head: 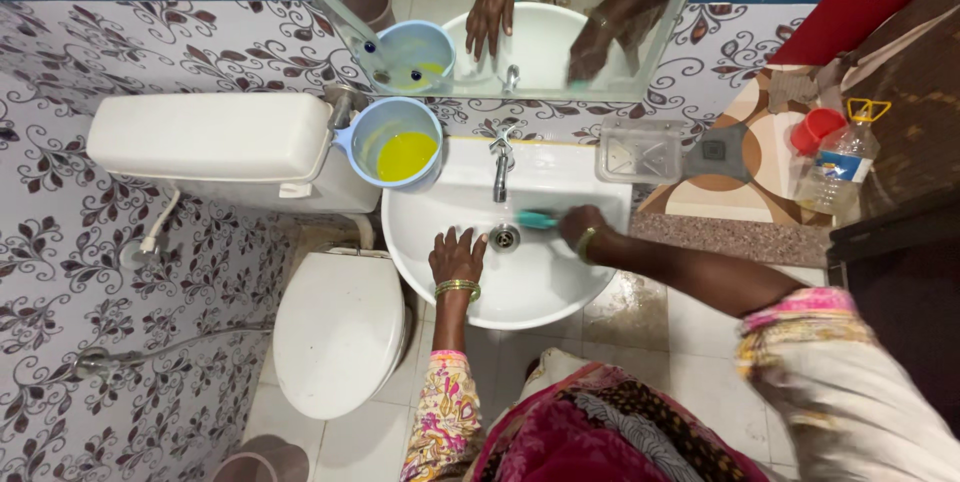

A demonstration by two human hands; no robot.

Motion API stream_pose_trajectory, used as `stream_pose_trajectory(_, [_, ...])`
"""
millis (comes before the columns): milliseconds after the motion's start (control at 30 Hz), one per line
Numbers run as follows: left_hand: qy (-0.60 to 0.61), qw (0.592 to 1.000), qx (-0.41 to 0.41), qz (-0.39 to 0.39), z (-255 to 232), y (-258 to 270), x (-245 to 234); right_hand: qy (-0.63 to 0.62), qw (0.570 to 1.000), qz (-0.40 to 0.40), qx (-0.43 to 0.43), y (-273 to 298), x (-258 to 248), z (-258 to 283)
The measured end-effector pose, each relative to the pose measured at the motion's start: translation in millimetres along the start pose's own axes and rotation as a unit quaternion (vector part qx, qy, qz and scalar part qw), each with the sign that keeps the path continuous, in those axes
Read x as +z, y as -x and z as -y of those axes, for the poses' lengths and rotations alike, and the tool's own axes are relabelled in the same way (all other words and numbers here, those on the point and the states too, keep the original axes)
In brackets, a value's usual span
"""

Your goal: The person scrubs the inside of a white bathroom sink with a small blue brush while the tap runs. The person repeatedly scrubs the basin and drain area, rinsing the brush under the water.

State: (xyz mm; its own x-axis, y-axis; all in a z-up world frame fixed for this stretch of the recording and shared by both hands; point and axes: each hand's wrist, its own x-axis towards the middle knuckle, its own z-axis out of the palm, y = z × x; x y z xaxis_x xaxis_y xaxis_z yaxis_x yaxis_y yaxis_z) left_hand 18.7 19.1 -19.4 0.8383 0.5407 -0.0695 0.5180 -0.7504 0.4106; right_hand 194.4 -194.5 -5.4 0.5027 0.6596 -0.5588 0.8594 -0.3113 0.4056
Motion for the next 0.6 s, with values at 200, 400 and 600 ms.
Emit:
stream_pose_trajectory(200, [-0.031, 0.999, 0.012, -0.002, -5, -6, 10, -0.288, 0.931, -0.224, -0.004, -77, -6, 87])
stream_pose_trajectory(400, [-0.041, 0.997, 0.031, -0.063, 7, -8, 14, -0.266, 0.944, -0.081, -0.175, -14, 30, 57])
stream_pose_trajectory(600, [-0.035, 0.996, 0.020, -0.084, 12, 2, -1, -0.273, 0.953, 0.030, -0.131, 15, 7, 51])
